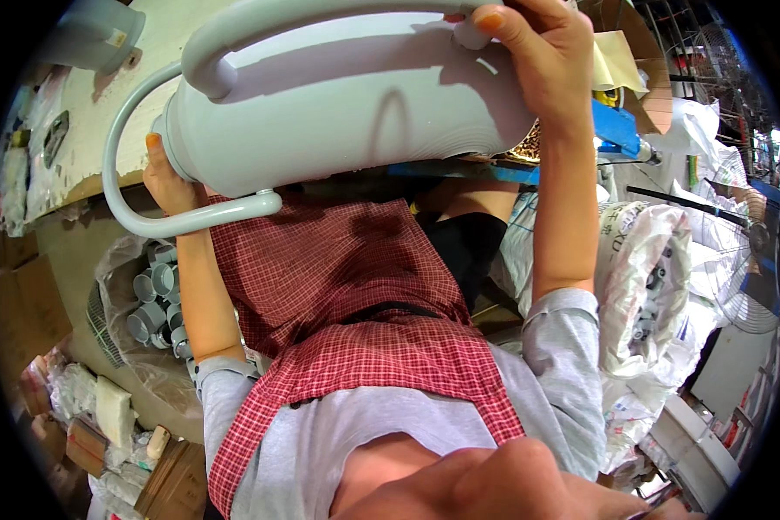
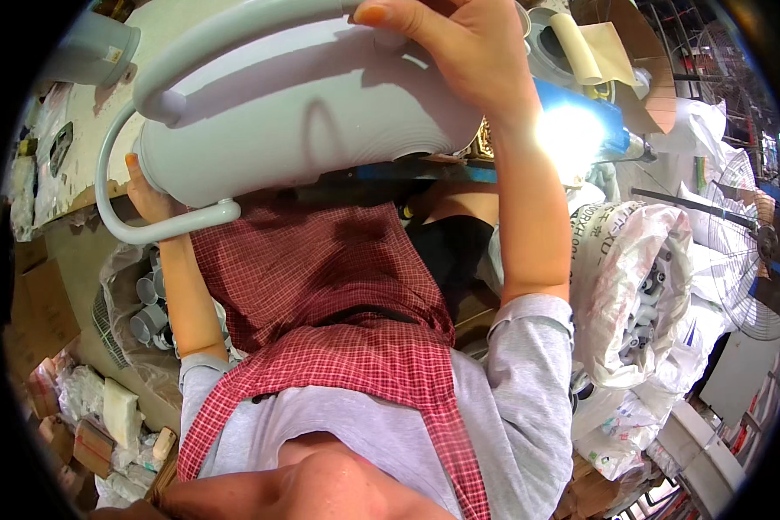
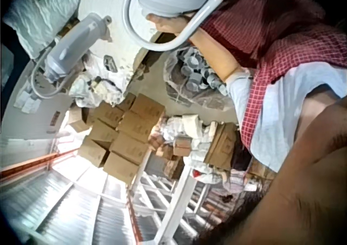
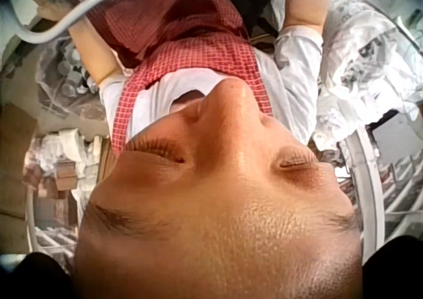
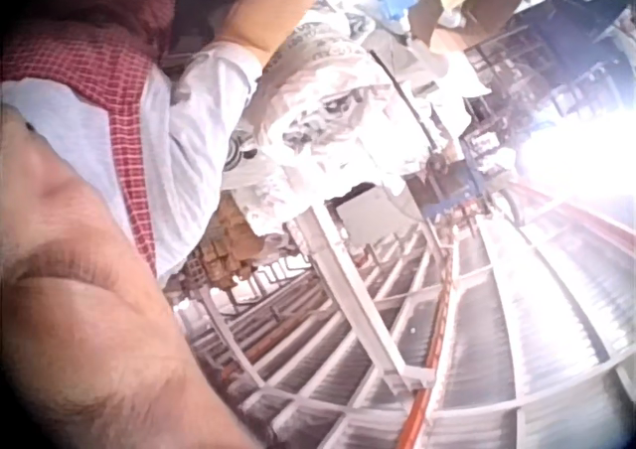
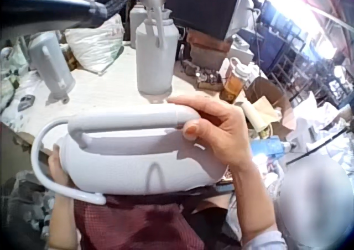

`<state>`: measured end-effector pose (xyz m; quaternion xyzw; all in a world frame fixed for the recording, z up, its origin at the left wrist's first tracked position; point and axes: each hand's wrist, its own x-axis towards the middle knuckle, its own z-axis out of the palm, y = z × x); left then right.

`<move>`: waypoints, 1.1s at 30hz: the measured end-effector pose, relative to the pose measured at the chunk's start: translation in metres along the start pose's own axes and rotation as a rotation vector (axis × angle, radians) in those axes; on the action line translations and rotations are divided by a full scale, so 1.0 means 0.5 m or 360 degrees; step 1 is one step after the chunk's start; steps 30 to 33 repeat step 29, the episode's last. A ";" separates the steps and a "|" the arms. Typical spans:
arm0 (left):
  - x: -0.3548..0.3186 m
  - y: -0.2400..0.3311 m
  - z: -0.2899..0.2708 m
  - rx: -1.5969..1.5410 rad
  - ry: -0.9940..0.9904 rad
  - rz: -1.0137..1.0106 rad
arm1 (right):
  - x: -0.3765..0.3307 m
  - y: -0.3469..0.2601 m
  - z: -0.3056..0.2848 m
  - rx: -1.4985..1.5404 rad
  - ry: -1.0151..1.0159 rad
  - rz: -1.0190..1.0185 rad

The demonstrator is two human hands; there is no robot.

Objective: The person assembles white plastic watering cans by hand. They pick up the can body, insert a handle, and secure it with a screw using a manual press tool. The person repeats this process for multiple units, placing the finished cans on the table.

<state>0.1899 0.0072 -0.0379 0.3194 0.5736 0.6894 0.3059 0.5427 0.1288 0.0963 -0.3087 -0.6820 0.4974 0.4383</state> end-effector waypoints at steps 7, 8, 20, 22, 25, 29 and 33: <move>0.005 0.003 -0.004 -0.0023 0.0013 -0.0035 | 0.006 0.009 -0.003 -0.0031 -0.0097 -0.0054; 0.005 0.002 -0.006 -0.0044 0.0035 -0.0042 | 0.007 0.013 -0.004 -0.0089 -0.0115 -0.0181; -0.003 -0.023 -0.003 0.0203 0.0103 -0.0028 | 0.001 0.002 0.004 -0.0398 -0.0064 -0.0267; -0.011 -0.022 0.007 0.0167 0.0093 -0.0031 | -0.004 0.006 0.003 -0.0532 -0.0039 -0.0400; -0.018 -0.016 0.011 0.0133 0.0062 -0.0020 | -0.011 -0.003 0.009 -0.0573 0.0023 -0.0352; -0.009 0.005 0.033 0.0103 0.0051 0.0029 | -0.019 0.005 0.003 -0.0710 0.0105 -0.0498; -0.009 0.005 0.033 0.0103 0.0051 0.0029 | -0.019 0.005 0.003 -0.0710 0.0105 -0.0498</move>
